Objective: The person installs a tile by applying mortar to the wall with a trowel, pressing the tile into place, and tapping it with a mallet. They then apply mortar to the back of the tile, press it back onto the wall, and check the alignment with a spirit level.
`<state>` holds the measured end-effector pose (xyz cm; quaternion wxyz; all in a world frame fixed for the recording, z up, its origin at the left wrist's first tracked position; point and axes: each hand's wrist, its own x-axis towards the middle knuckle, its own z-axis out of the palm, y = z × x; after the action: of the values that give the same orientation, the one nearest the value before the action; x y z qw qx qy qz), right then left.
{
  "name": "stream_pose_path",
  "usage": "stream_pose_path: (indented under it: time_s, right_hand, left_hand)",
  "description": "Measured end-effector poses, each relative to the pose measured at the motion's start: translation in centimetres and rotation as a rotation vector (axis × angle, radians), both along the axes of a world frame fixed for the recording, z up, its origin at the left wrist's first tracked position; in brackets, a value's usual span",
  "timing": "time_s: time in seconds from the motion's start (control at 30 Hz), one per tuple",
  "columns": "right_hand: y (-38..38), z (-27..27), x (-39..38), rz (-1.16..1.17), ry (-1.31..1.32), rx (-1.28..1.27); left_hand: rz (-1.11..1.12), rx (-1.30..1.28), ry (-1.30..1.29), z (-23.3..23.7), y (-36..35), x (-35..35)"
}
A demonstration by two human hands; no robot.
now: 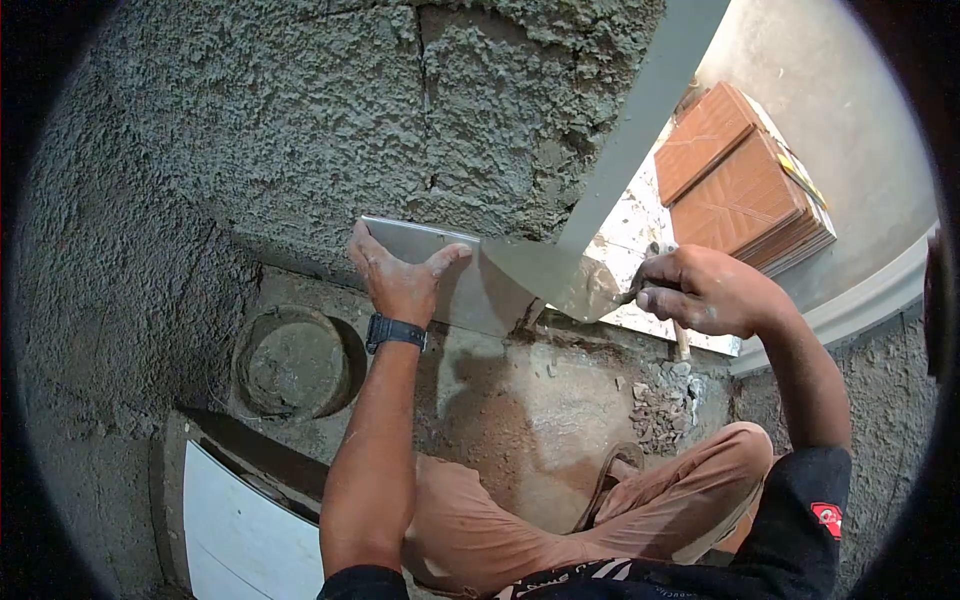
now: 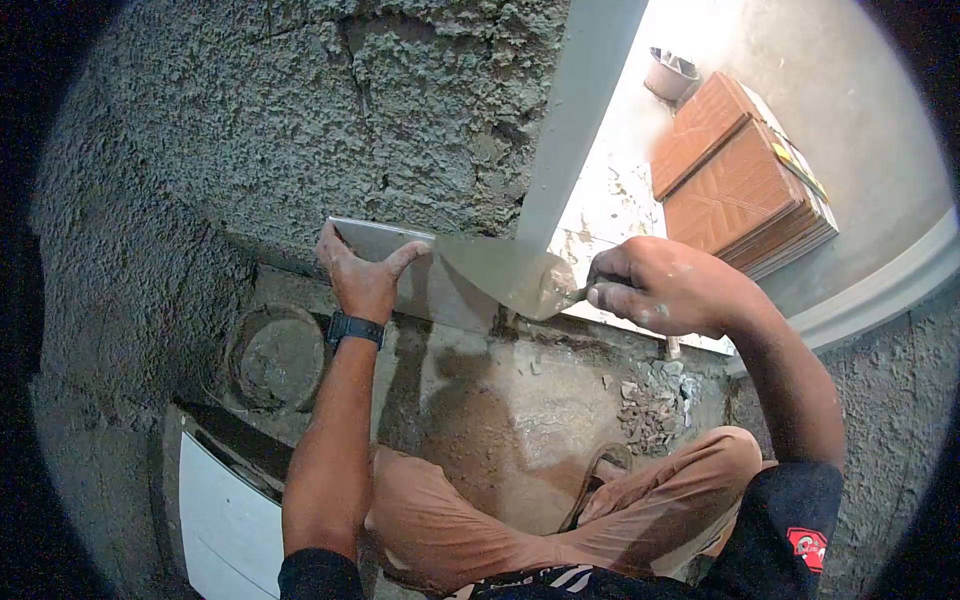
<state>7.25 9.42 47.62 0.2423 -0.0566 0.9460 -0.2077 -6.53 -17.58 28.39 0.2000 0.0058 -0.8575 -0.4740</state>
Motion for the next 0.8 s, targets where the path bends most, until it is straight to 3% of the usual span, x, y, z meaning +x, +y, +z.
stream_pose_path:
  time_s: [0.17, 0.33, 0.43, 0.8]
  right_hand:
    - [1.1, -0.1, 1.2, 0.102, 0.022, 0.026]
    - [0.4, -0.4, 1.0, -0.064, -0.024, 0.027]
    - [1.7, -1.5, 1.3, 0.072, 0.087, 0.047]
    - [1.2, -2.4, 3.1, 0.056, 0.066, -0.007]
  left_hand:
    - [0.021, -0.026, 0.020, -0.3, -0.1, -0.1]
    - [0.011, 0.003, 0.024, -0.6, 0.0, -0.3]
    - [0.019, -0.014, -0.007, 0.0, 0.1, 0.0]
    - [0.028, -0.037, 0.030, -0.9, -0.1, -0.4]
